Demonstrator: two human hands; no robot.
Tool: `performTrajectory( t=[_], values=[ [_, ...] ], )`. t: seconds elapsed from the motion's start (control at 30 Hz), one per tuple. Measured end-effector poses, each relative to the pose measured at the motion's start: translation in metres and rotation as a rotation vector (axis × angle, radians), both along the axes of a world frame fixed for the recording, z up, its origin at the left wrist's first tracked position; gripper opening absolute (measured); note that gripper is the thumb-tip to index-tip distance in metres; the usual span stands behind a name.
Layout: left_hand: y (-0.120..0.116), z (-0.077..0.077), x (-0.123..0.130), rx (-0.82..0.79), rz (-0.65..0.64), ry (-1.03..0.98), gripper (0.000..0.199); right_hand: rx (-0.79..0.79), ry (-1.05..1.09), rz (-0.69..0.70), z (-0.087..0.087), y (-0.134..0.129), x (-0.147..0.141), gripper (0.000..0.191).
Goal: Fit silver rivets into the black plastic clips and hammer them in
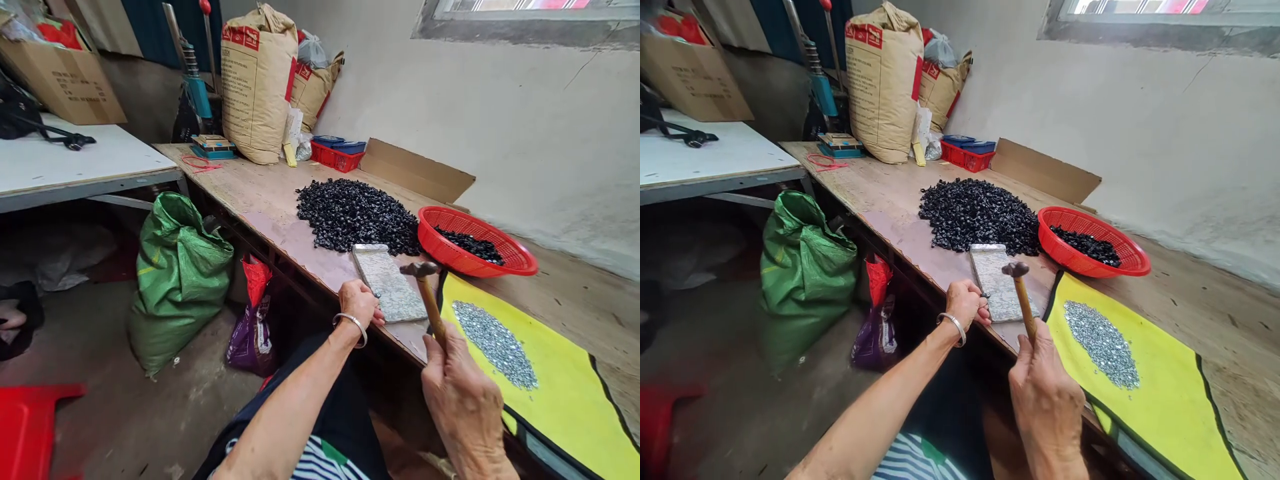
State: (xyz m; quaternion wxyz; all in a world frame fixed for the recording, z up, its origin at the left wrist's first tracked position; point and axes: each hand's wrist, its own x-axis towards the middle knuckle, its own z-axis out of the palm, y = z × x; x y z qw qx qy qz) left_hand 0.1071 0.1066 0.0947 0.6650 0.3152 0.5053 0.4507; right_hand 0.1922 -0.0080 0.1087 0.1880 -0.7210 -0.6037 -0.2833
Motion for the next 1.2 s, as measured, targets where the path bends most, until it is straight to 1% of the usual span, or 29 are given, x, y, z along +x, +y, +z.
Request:
performTrajectory(
  t=[0.03,0.1,0.13,0.17,0.23,0.3,0.37,0.4,0.43,0.47,0.53,0.6,0.7,0.77,0.83,0.87,0.9,0.93,0.97,1.0,1.03,1.07,1.1,1.13,1.2],
  values=[
    [0.000,-0.001,0.000,0.000,0.003,0.000,0.023,-0.037,0.005,-0.016,-0.002,0.001,-0.001,0.026],
    [0.001,-0.002,0.001,0.001,0.013,-0.003,0.023,-0.198,0.035,-0.038,-0.005,0.003,-0.001,0.022],
    [0.001,-0.002,0.001,0.002,0.016,-0.007,0.023,-0.274,0.076,-0.034,-0.007,0.004,0.001,0.021],
    [0.001,-0.002,0.001,0.003,0.017,-0.012,0.023,-0.312,0.145,-0.020,-0.008,0.007,0.004,0.021],
    [0.001,-0.002,0.001,0.003,0.013,-0.036,0.021,-0.280,0.377,0.006,-0.007,0.012,0.013,0.023],
    [-0.001,-0.001,-0.003,0.008,0.005,-0.077,0.020,-0.267,0.724,0.063,-0.005,0.018,0.022,0.032],
    [-0.007,0.001,-0.012,0.024,-0.003,-0.124,0.019,-0.332,1.075,0.153,-0.003,0.025,0.027,0.041],
    [-0.011,0.001,-0.018,0.034,-0.007,-0.143,0.019,-0.379,1.179,0.186,-0.003,0.029,0.028,0.044],
    [-0.016,0.001,-0.026,0.049,-0.015,-0.164,0.019,-0.417,1.219,0.200,-0.002,0.033,0.028,0.046],
    [-0.021,0.000,-0.035,0.066,-0.024,-0.185,0.018,-0.438,1.206,0.193,-0.002,0.036,0.027,0.046],
    [-0.034,-0.001,-0.054,0.121,-0.063,-0.244,0.018,-0.463,1.083,0.128,0.000,0.043,0.026,0.043],
    [-0.048,-0.001,-0.073,0.172,-0.103,-0.269,0.018,-0.473,0.945,0.064,0.003,0.047,0.024,0.034],
    [-0.067,0.005,-0.095,0.199,-0.120,-0.231,0.017,-0.444,0.755,-0.014,0.008,0.046,0.021,0.015],
    [-0.078,0.012,-0.104,0.200,-0.117,-0.183,0.015,-0.402,0.535,-0.055,0.011,0.038,0.016,0.012],
    [-0.087,0.018,-0.108,0.201,-0.103,-0.119,0.013,-0.324,0.350,-0.036,0.015,0.027,0.006,0.013],
    [-0.091,0.020,-0.109,0.206,-0.097,-0.082,0.013,-0.279,0.345,0.018,0.016,0.021,0.000,0.015],
    [-0.094,0.021,-0.109,0.214,-0.095,-0.044,0.012,-0.255,0.430,0.100,0.017,0.014,-0.008,0.017],
    [-0.097,0.022,-0.109,0.227,-0.098,-0.009,0.011,-0.262,0.611,0.197,0.018,0.008,-0.016,0.019],
    [-0.099,0.022,-0.109,0.246,-0.104,0.021,0.011,-0.308,0.845,0.300,0.018,0.002,-0.025,0.022],
    [-0.100,0.021,-0.109,0.266,-0.111,0.042,0.010,-0.385,1.094,0.390,0.018,-0.004,-0.035,0.024],
    [-0.102,0.020,-0.110,0.282,-0.116,0.056,0.009,-0.456,1.323,0.456,0.017,-0.009,-0.043,0.027],
    [-0.103,0.018,-0.110,0.291,-0.120,0.059,0.009,-0.503,1.513,0.495,0.015,-0.013,-0.051,0.029],
    [-0.104,0.017,-0.111,0.294,-0.123,0.052,0.008,-0.507,1.657,0.509,0.013,-0.015,-0.058,0.030],
    [-0.104,0.015,-0.112,0.291,-0.126,0.039,0.008,-0.479,1.755,0.511,0.010,-0.018,-0.063,0.030],
    [-0.106,0.012,-0.113,0.284,-0.127,0.012,0.009,-0.398,1.865,0.499,0.005,-0.020,-0.070,0.027]
  ],
)
